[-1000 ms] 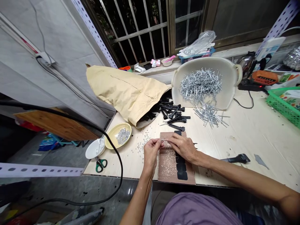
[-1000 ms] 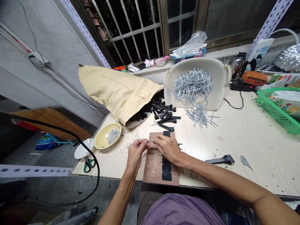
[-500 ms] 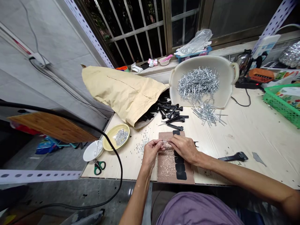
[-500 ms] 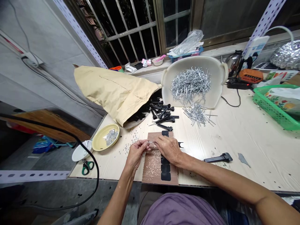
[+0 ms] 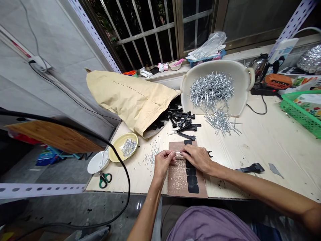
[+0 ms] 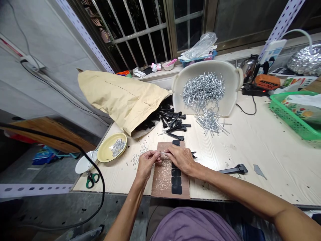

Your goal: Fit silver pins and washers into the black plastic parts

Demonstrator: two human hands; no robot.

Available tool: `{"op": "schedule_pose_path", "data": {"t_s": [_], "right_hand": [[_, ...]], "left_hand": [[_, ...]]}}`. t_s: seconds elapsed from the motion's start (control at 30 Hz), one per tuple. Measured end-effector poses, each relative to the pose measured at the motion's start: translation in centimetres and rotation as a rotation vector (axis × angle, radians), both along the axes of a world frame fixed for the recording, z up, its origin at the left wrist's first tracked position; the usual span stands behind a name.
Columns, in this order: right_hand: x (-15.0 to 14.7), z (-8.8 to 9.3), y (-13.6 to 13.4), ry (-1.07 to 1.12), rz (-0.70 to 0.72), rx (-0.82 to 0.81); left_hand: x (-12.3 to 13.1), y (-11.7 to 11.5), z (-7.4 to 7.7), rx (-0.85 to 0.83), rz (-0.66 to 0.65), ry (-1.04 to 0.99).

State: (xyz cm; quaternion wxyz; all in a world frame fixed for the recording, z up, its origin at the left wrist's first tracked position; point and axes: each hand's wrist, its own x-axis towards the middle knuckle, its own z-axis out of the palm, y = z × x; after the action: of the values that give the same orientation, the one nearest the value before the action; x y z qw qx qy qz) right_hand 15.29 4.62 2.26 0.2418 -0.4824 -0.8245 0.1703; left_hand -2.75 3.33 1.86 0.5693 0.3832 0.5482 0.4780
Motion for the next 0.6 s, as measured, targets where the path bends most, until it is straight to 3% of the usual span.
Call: {"op": "schedule_pose_path", "data": {"t_s": [0.33, 0.6], "right_hand": [[-0.10, -0.30, -0.04, -0.103, 0.034, 0.154], [0.38, -0.39, 0.31, -0.052, 0.094, 0.067]], "left_hand": [[0.31, 0.23, -0.28, 0.002, -0.005, 0.012], [0.42, 0.22, -0.74, 0.005, -0.024, 0.024]]}}
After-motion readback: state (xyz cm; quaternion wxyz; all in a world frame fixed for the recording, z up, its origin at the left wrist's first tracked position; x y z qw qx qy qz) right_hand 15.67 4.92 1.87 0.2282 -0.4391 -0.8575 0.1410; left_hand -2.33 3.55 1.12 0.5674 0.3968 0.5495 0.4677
